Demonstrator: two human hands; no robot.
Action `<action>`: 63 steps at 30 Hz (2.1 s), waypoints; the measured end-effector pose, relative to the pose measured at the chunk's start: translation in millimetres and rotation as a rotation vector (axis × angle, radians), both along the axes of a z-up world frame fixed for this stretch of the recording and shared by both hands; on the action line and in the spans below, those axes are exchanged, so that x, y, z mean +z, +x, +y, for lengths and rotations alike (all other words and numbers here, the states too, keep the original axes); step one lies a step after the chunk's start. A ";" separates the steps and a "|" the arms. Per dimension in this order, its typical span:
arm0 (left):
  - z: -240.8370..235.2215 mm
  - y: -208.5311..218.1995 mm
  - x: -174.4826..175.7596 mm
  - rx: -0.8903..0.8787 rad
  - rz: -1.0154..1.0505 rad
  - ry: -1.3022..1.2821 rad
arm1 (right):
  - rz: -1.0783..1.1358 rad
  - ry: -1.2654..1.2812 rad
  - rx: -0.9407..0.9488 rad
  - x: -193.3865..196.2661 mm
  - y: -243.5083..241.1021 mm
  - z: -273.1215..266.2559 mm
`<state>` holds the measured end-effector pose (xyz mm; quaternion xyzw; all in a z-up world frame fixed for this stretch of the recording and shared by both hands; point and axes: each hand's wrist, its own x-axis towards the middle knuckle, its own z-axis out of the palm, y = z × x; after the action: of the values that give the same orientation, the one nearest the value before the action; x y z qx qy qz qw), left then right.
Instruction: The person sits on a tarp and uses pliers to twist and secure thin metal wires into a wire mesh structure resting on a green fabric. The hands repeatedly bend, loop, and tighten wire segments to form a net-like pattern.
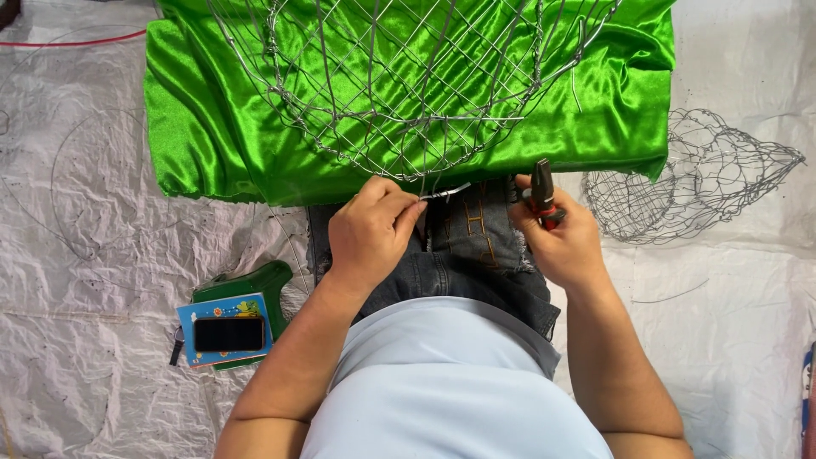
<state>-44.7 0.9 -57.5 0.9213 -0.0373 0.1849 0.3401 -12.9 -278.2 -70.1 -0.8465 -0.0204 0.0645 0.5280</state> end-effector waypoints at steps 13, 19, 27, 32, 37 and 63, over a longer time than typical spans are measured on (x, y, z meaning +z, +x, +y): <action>2.9 -7.7 25.6 -0.268 0.230 -0.332 | -0.318 -0.978 0.052 15.5 72.7 -21.8; 10.0 -14.7 53.4 -0.423 0.317 -0.482 | -0.222 -0.828 0.192 15.9 108.2 -32.3; 10.2 -22.0 68.2 -0.474 0.343 -0.532 | -0.514 -0.700 0.218 17.0 100.8 -36.0; 8.2 -20.9 65.3 -0.476 0.326 -0.517 | -0.562 -0.453 0.171 57.2 33.9 -7.4; 6.9 -23.5 64.6 -0.488 0.261 -0.498 | -0.437 -0.055 0.170 55.9 -28.1 13.7; 3.9 -28.6 69.5 -0.485 0.327 -0.540 | 0.268 0.949 0.120 -5.0 -94.5 85.8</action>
<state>-73.3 4.7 12.0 0.7806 -0.1491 -0.0466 0.6052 -107.5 -192.4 -75.0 -0.4946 -0.0279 0.1866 0.8484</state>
